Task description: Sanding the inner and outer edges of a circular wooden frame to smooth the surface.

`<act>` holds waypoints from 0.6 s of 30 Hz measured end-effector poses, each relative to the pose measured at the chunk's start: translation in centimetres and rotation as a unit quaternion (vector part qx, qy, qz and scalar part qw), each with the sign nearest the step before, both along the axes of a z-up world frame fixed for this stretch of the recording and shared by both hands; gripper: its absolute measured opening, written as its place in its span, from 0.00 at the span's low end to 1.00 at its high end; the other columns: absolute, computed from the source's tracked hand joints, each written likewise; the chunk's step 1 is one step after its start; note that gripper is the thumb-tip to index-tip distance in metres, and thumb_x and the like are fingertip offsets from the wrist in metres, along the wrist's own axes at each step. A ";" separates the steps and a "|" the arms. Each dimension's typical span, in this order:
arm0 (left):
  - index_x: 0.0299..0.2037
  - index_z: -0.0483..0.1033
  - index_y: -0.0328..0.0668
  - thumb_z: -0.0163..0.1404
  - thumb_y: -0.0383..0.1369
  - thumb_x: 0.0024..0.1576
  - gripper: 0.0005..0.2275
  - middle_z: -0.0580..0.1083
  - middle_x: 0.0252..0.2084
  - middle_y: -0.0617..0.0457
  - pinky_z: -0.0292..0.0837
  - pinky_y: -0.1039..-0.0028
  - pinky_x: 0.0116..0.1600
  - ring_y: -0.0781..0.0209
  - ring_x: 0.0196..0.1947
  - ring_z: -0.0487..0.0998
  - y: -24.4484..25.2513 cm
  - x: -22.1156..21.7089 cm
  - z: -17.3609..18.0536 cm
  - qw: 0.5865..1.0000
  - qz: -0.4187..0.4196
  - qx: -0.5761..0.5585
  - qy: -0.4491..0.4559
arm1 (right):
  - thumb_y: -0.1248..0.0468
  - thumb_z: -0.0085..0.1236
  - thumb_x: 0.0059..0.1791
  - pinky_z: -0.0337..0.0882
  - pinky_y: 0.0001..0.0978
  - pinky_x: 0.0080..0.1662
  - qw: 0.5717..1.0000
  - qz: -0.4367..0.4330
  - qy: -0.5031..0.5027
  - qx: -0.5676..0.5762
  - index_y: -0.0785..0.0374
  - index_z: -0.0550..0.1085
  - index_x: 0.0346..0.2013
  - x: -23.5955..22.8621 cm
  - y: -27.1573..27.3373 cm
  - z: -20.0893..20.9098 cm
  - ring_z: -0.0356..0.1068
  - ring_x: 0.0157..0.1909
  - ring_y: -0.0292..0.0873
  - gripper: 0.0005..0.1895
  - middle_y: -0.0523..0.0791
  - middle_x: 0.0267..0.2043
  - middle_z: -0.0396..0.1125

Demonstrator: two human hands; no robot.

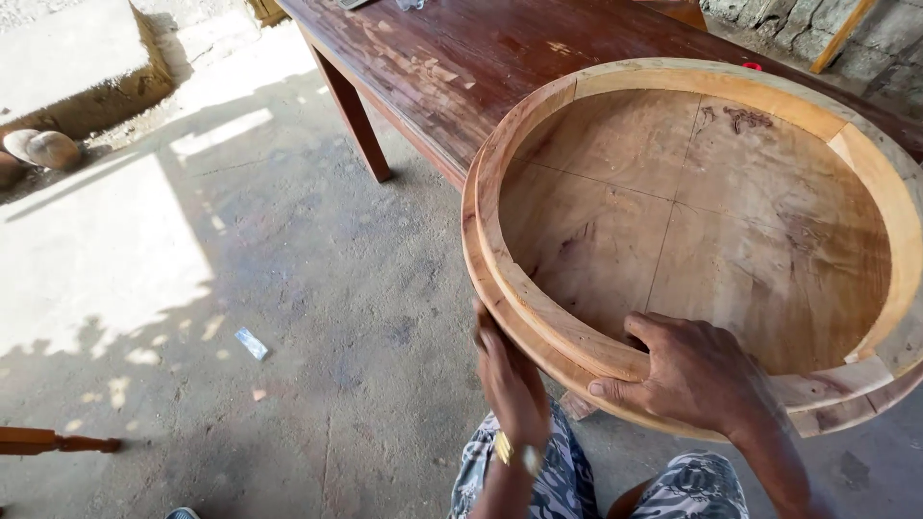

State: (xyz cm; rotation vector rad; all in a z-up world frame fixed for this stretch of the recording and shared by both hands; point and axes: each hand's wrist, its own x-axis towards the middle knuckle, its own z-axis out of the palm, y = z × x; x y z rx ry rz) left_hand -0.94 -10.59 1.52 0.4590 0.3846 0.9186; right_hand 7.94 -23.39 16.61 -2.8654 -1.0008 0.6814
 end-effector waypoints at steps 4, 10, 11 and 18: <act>0.77 0.48 0.44 0.36 0.48 0.66 0.30 0.53 0.79 0.50 0.58 0.63 0.73 0.58 0.75 0.58 -1.3 0.0 -1.2 0.997 0.021 0.069 0.032 | 0.30 0.64 0.30 0.74 0.51 0.53 1.000 -0.001 -0.006 -0.008 0.54 0.75 0.43 0.2 0.0 -0.5 0.77 0.48 0.53 0.39 0.47 0.40 0.76; 0.76 0.49 0.44 0.35 0.44 0.65 0.29 0.55 0.76 0.44 0.59 0.58 0.71 0.48 0.71 0.61 0.9 0.5 0.8 0.998 0.020 0.040 0.054 | 0.31 0.67 0.29 0.73 0.52 0.51 0.999 0.009 -0.016 0.043 0.54 0.74 0.46 0.5 -0.7 -1.9 0.75 0.48 0.55 0.42 0.48 0.41 0.75; 0.75 0.48 0.48 0.34 0.44 0.65 0.28 0.55 0.76 0.45 0.59 0.59 0.71 0.49 0.72 0.61 0.1 0.4 1.3 0.998 0.010 0.005 0.056 | 0.31 0.69 0.28 0.72 0.53 0.50 0.996 0.015 -0.032 0.087 0.53 0.74 0.51 1.0 -1.0 -2.4 0.75 0.47 0.57 0.45 0.50 0.41 0.74; 0.75 0.50 0.35 0.36 0.38 0.70 0.25 0.52 0.79 0.38 0.49 0.63 0.76 0.48 0.78 0.52 5.4 3.0 -4.2 0.895 0.112 0.339 0.268 | 0.33 0.66 0.30 0.74 0.49 0.43 0.960 0.085 -0.143 0.227 0.58 0.77 0.44 -0.2 -2.5 -4.7 0.76 0.41 0.55 0.40 0.48 0.40 0.75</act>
